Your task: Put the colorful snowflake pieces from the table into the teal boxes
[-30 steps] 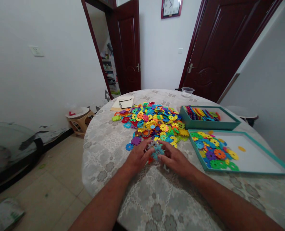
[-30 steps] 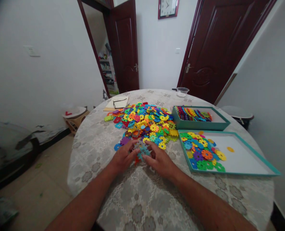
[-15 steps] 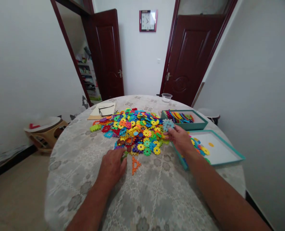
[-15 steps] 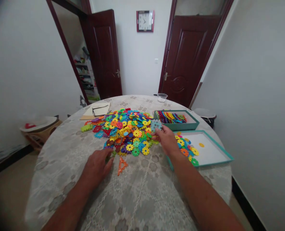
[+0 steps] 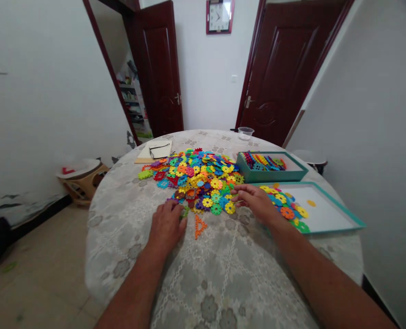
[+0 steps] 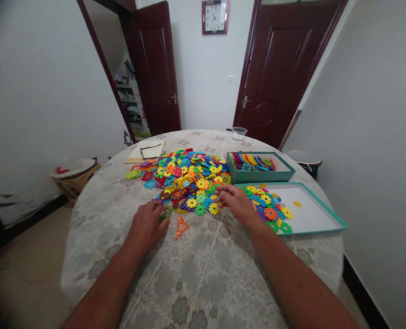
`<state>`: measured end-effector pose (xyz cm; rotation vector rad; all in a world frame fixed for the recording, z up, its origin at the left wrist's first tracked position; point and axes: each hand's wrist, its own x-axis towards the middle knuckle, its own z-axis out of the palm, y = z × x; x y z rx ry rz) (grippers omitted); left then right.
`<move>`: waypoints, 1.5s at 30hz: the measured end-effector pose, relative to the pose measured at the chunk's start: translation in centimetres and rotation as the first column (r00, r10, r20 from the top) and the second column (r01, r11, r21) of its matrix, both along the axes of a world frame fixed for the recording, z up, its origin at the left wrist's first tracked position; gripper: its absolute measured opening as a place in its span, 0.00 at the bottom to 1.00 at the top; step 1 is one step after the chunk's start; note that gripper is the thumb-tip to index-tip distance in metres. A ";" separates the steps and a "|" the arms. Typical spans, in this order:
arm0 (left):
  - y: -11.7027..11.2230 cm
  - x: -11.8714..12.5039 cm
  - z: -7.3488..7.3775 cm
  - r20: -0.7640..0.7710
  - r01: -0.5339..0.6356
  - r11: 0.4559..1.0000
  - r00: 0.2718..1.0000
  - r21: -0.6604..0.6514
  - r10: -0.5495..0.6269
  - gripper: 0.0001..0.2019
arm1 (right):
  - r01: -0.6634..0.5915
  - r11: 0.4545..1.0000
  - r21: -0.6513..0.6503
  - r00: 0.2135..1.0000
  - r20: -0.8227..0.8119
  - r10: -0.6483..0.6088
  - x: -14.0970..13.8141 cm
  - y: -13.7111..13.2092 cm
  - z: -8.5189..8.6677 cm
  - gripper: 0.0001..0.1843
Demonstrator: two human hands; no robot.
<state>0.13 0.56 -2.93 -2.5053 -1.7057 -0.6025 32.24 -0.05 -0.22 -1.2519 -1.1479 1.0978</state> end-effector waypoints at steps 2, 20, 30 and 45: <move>-0.1 -0.1 0.1 -0.004 -0.021 1.000 1.000 -0.022 0.021 0.11 | -0.097 0.995 -0.016 0.984 0.149 0.098 -0.9 -0.5 -0.4 0.15; -1.3 1.1 0.7 0.346 0.421 0.907 0.850 0.006 -0.397 0.05 | -0.411 0.874 0.258 0.739 0.656 0.154 -5.4 -3.3 -2.4 0.27; -0.9 2.0 0.0 0.250 0.341 0.937 0.916 -0.072 -0.314 0.11 | -0.431 0.887 0.165 0.617 0.772 0.156 -5.3 -3.1 -2.1 0.13; 0.6 3.3 -1.3 0.062 0.116 0.987 0.992 -0.110 -0.109 0.04 | -0.380 0.922 0.071 0.682 0.695 0.227 -4.9 -2.3 -3.1 0.16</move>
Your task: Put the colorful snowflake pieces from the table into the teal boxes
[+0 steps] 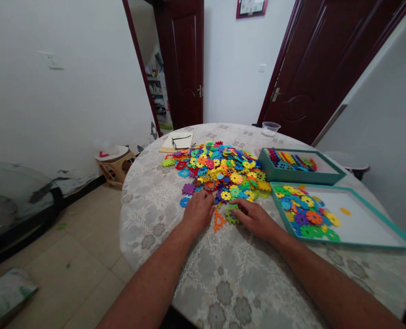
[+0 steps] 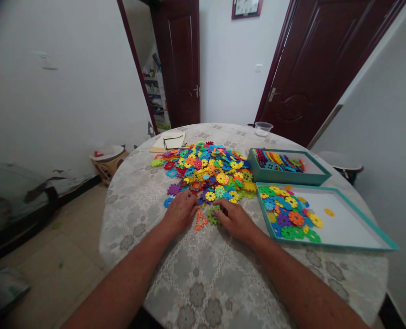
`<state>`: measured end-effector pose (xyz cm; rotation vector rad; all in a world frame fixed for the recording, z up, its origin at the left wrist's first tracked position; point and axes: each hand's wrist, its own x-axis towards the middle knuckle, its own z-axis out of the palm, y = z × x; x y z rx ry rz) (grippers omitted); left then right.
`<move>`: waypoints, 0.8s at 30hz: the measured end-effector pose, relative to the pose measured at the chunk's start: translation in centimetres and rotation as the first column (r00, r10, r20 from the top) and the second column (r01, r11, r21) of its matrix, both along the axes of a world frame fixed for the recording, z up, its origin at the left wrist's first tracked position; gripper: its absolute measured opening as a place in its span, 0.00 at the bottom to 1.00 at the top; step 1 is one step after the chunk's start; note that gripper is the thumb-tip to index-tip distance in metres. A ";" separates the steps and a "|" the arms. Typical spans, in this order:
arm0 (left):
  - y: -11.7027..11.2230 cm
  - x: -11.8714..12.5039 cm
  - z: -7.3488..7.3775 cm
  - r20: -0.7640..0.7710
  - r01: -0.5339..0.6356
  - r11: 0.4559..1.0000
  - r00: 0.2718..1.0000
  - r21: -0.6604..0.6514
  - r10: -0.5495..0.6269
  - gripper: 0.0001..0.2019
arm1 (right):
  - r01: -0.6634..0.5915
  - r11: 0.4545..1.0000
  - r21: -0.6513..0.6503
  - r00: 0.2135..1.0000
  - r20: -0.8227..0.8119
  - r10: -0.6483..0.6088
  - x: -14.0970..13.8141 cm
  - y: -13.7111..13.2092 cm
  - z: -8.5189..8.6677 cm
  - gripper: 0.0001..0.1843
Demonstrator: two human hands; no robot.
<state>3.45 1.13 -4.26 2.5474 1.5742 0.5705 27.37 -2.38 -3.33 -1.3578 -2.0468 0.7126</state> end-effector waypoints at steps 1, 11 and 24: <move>-0.1 0.0 0.1 0.007 0.002 1.000 1.000 -0.001 -0.002 0.03 | 0.009 1.000 -0.008 1.000 -0.016 -0.009 0.0 0.0 0.0 0.18; -1.8 -1.2 1.4 0.396 0.081 0.993 0.918 -0.085 -0.041 0.08 | 0.181 0.983 -0.030 0.967 -0.177 -0.183 0.0 0.3 -0.9 0.24; -3.2 0.5 2.0 0.461 0.200 0.944 0.885 -0.263 -0.059 0.11 | -0.010 0.997 -0.073 0.987 -0.158 -0.001 -1.4 -1.1 0.4 0.22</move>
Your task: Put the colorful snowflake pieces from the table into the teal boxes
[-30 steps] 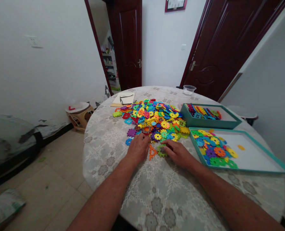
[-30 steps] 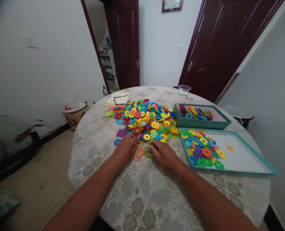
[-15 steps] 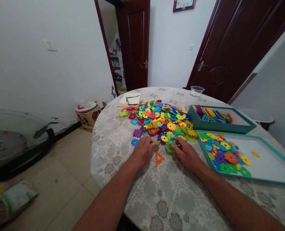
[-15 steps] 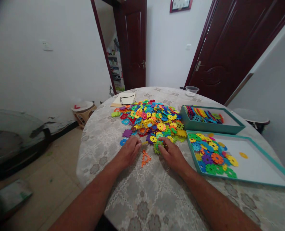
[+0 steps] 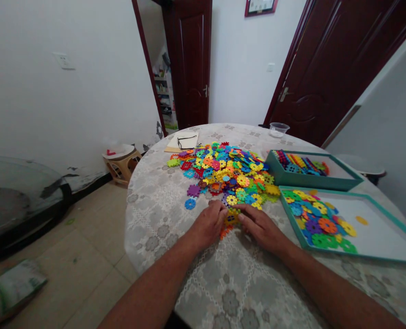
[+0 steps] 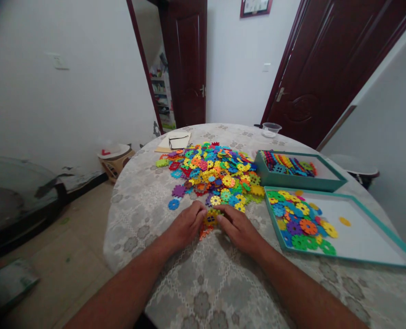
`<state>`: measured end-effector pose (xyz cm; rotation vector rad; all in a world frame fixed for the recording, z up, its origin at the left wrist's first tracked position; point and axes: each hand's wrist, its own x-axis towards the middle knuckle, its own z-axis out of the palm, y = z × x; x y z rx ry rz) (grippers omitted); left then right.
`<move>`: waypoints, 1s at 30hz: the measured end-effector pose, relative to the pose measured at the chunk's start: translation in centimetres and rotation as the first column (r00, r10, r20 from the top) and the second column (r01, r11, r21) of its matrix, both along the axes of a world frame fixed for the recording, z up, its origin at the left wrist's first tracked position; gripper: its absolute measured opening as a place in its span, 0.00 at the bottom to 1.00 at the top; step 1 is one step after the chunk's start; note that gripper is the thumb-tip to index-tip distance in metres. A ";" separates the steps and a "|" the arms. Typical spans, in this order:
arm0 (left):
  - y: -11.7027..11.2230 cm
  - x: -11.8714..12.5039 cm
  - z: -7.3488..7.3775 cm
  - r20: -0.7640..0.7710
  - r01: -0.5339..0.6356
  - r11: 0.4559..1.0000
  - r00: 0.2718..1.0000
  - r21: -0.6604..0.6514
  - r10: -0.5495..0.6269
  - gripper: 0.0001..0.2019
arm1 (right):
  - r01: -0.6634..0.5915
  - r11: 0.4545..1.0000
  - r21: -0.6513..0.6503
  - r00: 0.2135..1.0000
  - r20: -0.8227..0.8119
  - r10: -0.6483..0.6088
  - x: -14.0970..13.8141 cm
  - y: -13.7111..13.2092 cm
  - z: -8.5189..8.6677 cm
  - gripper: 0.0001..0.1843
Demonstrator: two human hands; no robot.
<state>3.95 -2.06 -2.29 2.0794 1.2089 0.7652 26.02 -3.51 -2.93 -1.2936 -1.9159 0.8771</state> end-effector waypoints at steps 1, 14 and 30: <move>0.0 0.0 -0.1 0.002 0.007 1.000 1.000 0.004 -0.007 0.11 | -0.015 1.000 0.020 1.000 0.014 0.015 -0.2 -0.1 0.1 0.21; 2.5 -1.3 -1.0 -0.023 -0.098 0.949 0.994 0.298 0.109 0.13 | 0.081 0.997 0.013 0.996 -0.048 -0.080 -0.6 0.1 0.1 0.17; 7.2 0.4 0.6 -0.512 -0.208 0.949 0.803 0.237 0.304 0.08 | 0.017 0.960 -0.281 0.856 -0.492 -0.159 0.5 1.8 -0.9 0.25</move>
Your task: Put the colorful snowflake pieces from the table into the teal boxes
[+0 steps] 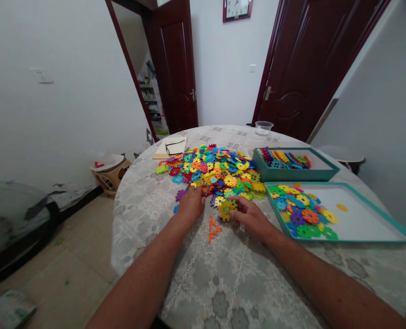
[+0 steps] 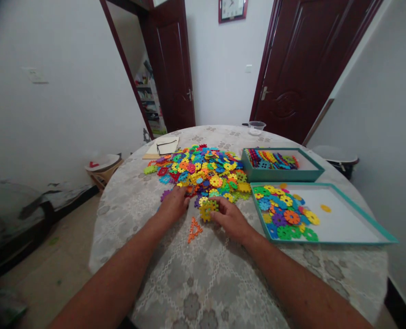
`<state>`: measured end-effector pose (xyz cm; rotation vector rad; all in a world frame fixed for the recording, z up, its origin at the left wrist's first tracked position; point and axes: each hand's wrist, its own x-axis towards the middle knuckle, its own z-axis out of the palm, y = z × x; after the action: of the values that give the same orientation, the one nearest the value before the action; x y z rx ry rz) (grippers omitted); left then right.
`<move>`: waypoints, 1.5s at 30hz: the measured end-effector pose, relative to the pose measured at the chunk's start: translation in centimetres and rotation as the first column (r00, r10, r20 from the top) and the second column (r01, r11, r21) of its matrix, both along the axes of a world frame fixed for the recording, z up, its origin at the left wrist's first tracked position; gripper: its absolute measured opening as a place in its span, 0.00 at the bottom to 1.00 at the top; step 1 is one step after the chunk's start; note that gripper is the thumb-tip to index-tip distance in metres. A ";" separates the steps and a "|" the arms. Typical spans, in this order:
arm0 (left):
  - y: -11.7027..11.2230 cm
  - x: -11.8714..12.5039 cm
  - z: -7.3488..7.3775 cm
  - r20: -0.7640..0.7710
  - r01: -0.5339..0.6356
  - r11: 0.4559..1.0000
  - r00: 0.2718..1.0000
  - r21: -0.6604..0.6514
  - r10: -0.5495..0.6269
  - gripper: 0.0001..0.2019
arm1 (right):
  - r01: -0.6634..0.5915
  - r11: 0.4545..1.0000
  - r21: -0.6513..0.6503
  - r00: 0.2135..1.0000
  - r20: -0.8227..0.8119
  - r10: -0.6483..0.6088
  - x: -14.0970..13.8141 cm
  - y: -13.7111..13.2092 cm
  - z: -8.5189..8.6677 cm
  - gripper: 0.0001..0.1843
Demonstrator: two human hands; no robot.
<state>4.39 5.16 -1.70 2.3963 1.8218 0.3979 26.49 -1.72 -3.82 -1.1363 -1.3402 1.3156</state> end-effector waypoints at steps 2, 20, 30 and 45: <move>0.2 0.0 -0.4 -0.011 -0.012 1.000 1.000 0.013 0.013 0.06 | 0.014 1.000 -0.011 1.000 0.005 -0.014 0.1 0.0 0.2 0.26; -2.3 -0.1 -0.1 0.537 0.246 0.969 0.814 0.028 -0.222 0.14 | 0.104 0.992 0.077 0.988 0.111 -0.112 0.6 -0.3 0.8 0.22; -3.2 0.8 0.8 0.629 0.431 0.891 0.734 -0.142 -0.255 0.16 | -0.006 0.998 0.059 0.991 0.136 -0.002 0.5 -0.4 1.3 0.23; -5.2 2.0 0.3 0.104 0.710 0.704 0.699 0.011 -0.707 0.22 | 0.213 0.965 0.155 0.883 0.392 -0.258 6.3 1.3 4.5 0.25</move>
<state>6.37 -0.03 -1.36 2.7420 0.7173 0.3775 32.77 -0.41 0.71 -1.5044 -1.4912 0.8428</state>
